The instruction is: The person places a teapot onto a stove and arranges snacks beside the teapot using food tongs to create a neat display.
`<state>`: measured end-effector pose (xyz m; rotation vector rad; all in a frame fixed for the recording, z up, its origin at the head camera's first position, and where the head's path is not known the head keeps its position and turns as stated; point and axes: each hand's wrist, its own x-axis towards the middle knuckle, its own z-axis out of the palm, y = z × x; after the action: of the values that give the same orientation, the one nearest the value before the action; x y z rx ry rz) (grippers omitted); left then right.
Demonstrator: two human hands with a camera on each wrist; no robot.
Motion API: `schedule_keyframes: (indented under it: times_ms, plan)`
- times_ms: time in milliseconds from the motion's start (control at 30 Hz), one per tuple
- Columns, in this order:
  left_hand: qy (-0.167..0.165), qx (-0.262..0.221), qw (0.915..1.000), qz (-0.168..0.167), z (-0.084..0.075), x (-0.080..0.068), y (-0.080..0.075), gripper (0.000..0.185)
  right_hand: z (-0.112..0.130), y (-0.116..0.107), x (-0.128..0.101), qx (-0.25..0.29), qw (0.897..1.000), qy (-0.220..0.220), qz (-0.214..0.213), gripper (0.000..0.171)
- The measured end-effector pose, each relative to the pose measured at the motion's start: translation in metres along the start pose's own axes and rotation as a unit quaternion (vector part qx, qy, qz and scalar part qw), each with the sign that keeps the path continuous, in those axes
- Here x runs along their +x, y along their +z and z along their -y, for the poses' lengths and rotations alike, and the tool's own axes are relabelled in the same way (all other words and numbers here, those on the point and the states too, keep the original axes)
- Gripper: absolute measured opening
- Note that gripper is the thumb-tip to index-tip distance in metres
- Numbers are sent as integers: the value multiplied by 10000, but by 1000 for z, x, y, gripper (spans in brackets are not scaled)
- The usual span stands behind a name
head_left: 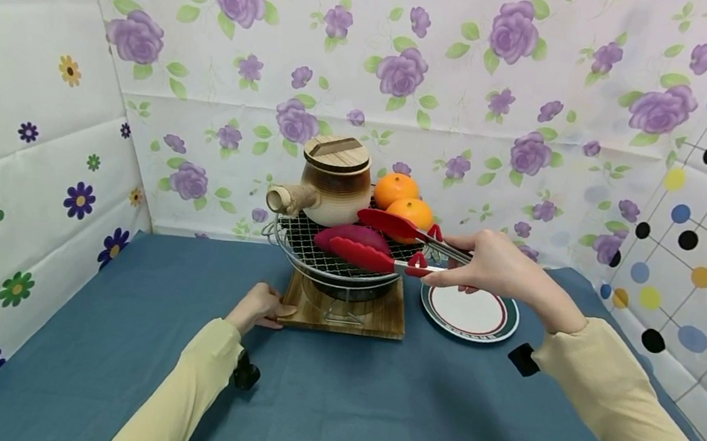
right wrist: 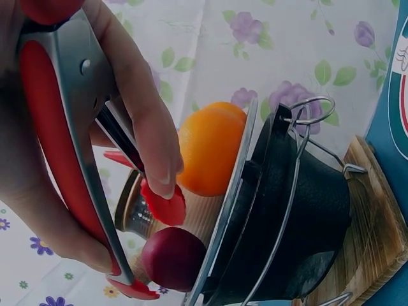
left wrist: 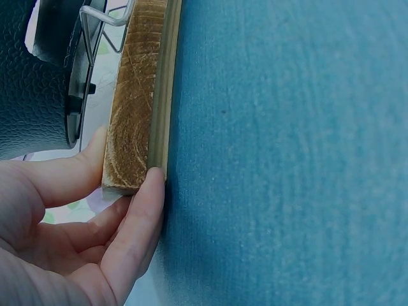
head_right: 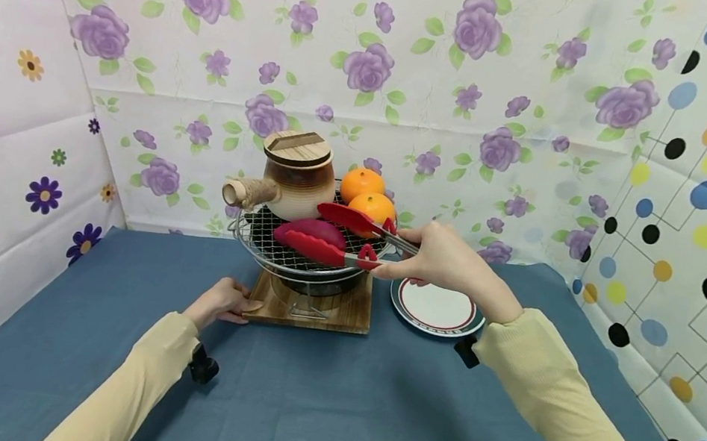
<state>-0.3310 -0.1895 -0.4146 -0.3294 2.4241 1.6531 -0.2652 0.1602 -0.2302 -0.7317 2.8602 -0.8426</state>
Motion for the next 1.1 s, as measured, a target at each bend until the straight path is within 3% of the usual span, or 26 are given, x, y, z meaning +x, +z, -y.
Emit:
schedule_keyframes:
  times_ms: [200, 367, 767, 1100]
  plan:
    - [-37, -25, 10000, 13, 0, -1, -1, 52, 2, -2, -3, -39, 9995, 142, -263, 90]
    - [-32, -46, 10000, -5, -1, -5, -1, 36, 3, -3, -8, 60, 9995, 77, -309, 91]
    - [12, -33, 10000, -21, 0, -4, -1, 41, 2, -6, -18, 22, 9987, 23, -500, 94]
    - [-74, -18, 9999, -86, -3, -3, 2, 45, -8, -17, -27, 200, 9943, 273, -1010, 93]
